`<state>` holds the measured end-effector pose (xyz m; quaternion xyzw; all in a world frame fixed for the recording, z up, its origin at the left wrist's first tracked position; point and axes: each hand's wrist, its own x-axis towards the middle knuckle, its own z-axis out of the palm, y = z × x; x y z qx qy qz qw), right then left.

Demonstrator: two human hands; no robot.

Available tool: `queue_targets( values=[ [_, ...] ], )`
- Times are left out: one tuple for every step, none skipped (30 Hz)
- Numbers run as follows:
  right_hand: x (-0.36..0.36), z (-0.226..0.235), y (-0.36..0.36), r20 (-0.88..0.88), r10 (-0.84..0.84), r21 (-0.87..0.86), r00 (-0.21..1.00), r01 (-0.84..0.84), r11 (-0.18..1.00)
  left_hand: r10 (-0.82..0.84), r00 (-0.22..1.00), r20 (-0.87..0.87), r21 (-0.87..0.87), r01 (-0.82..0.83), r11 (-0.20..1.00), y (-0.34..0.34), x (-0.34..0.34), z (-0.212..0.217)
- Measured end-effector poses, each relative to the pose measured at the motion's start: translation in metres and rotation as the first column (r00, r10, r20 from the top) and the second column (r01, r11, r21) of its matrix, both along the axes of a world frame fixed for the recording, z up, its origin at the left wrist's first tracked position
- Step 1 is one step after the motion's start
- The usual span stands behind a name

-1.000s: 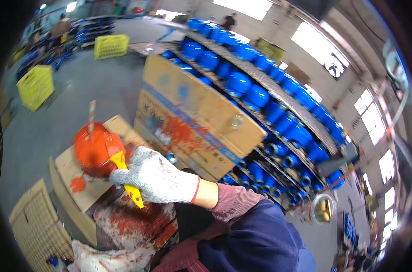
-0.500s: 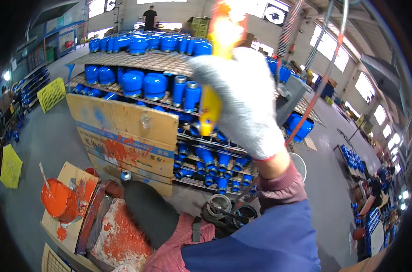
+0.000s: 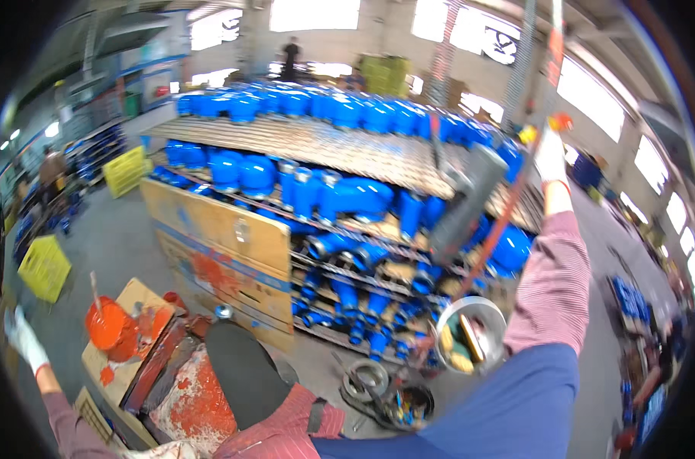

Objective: The person paints blue industrial components with orange/red paint using both a paintbrush and a spray can.

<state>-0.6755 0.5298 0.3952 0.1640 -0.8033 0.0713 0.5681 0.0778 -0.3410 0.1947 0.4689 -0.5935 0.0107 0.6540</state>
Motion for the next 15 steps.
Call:
queue_targets(
  values=[
    [-0.031,-0.016,-0.008,0.158,0.044,-0.033,0.987,-0.039,0.999,-0.043,0.998,-0.042,-0.034,0.041,0.999,-0.001,0.010,0.004],
    [-0.064,-0.024,0.020,0.140,0.068,0.024,0.988,-0.072,0.997,-0.076,0.996,-0.037,-0.027,0.075,0.997,0.004,-0.006,0.005],
    [-0.074,-0.054,-0.033,0.007,0.036,0.114,0.999,-0.036,0.993,0.036,0.999,-0.011,-0.050,-0.037,0.998,0.026,0.037,0.026],
    [-0.107,-0.019,0.091,0.040,0.202,-0.064,0.978,-0.200,0.978,-0.148,0.978,-0.144,-0.034,0.144,0.989,-0.016,-0.007,-0.018],
    [-0.125,-0.037,0.087,0.046,0.278,-0.060,0.959,-0.275,0.960,-0.132,0.981,-0.145,-0.044,0.127,0.991,0.001,0.004,-0.007],
    [-0.139,-0.049,0.085,0.033,0.276,-0.113,0.960,-0.271,0.956,-0.167,0.966,-0.200,-0.037,0.163,0.986,0.015,0.011,0.000],
    [-0.145,-0.053,0.058,0.022,0.283,-0.163,0.959,-0.276,0.947,-0.190,0.947,-0.258,-0.032,0.188,0.982,0.039,0.031,0.003],
    [-0.147,-0.066,0.070,0.011,0.244,-0.235,0.970,-0.235,0.943,-0.164,0.953,-0.254,-0.041,0.159,0.986,0.051,0.041,0.006],
    [-0.142,-0.066,0.058,-0.002,0.210,-0.297,0.978,-0.201,0.934,-0.178,0.936,-0.305,-0.024,0.179,0.984,0.059,0.058,0.003],
    [-0.137,-0.064,0.043,-0.008,0.167,-0.357,0.986,-0.158,0.921,-0.198,0.914,-0.355,-0.008,0.208,0.978,0.064,0.073,0.001],
    [-0.123,-0.061,0.043,-0.014,0.093,-0.423,0.996,-0.090,0.902,-0.204,0.910,-0.362,-0.017,0.212,0.977,0.065,0.073,0.000],
    [-0.109,-0.057,0.045,-0.008,0.015,-0.482,1.000,-0.017,0.876,-0.202,0.892,-0.405,0.038,0.237,0.971,0.068,0.074,-0.004],
    [-0.101,-0.060,0.052,0.008,-0.065,-0.546,0.998,0.059,0.836,-0.203,0.875,-0.441,0.086,0.266,0.960,0.071,0.074,-0.004],
    [-0.084,-0.044,0.053,-0.006,0.119,-0.670,0.993,-0.092,0.737,-0.201,0.880,-0.431,0.090,0.264,0.960,0.065,0.080,-0.013],
    [-0.067,-0.025,0.052,-0.046,0.296,-0.773,0.954,-0.222,0.595,-0.203,0.878,-0.434,0.090,0.266,0.960,0.058,0.083,-0.021]
  ],
)
